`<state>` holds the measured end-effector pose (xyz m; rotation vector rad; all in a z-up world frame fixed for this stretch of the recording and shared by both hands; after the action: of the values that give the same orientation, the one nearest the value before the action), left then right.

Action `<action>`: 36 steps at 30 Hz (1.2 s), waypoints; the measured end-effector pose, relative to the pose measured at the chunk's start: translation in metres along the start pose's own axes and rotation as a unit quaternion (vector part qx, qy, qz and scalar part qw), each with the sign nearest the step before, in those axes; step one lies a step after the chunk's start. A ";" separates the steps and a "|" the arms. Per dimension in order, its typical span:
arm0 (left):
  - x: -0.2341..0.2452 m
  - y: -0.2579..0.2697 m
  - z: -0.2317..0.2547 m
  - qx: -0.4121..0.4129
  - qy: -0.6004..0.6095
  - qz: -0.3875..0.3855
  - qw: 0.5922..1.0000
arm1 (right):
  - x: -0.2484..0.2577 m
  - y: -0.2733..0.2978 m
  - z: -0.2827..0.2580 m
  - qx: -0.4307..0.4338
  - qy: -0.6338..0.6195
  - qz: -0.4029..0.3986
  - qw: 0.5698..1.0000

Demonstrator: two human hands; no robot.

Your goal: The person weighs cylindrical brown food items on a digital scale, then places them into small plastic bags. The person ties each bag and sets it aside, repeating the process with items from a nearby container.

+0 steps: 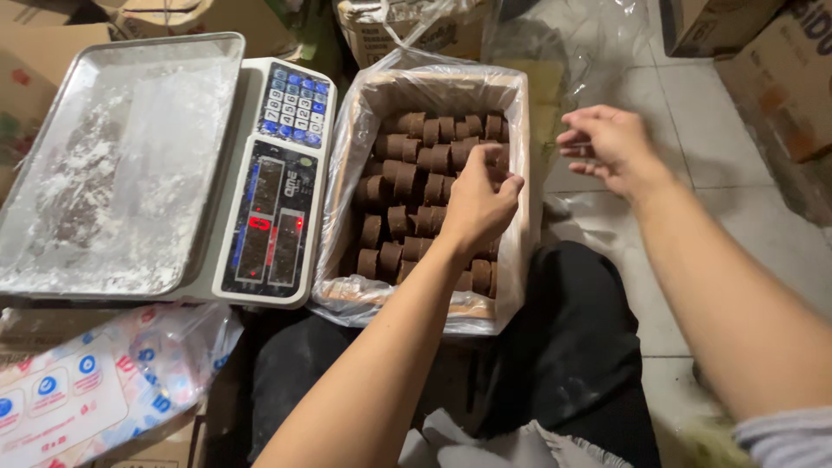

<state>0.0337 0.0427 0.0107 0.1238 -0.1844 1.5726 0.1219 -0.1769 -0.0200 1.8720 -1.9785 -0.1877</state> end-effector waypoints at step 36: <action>0.233 0.169 -0.028 -0.007 -0.096 0.171 0.981 | -0.294 0.053 0.034 0.233 0.434 0.005 0.870</action>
<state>-0.1369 0.2765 0.0221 0.2432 -0.3844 1.9009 0.0645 0.1097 -0.0896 1.7198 -1.4342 1.0445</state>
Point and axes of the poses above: each hand's wrist, its own y-axis away from the middle knuckle, its own x-axis out of the back of the hand, z = x × y, the point moved 8 cm from there along -y, towards the middle knuckle, and after that the axes turned 4 degrees about y, right-handed, at the moved point
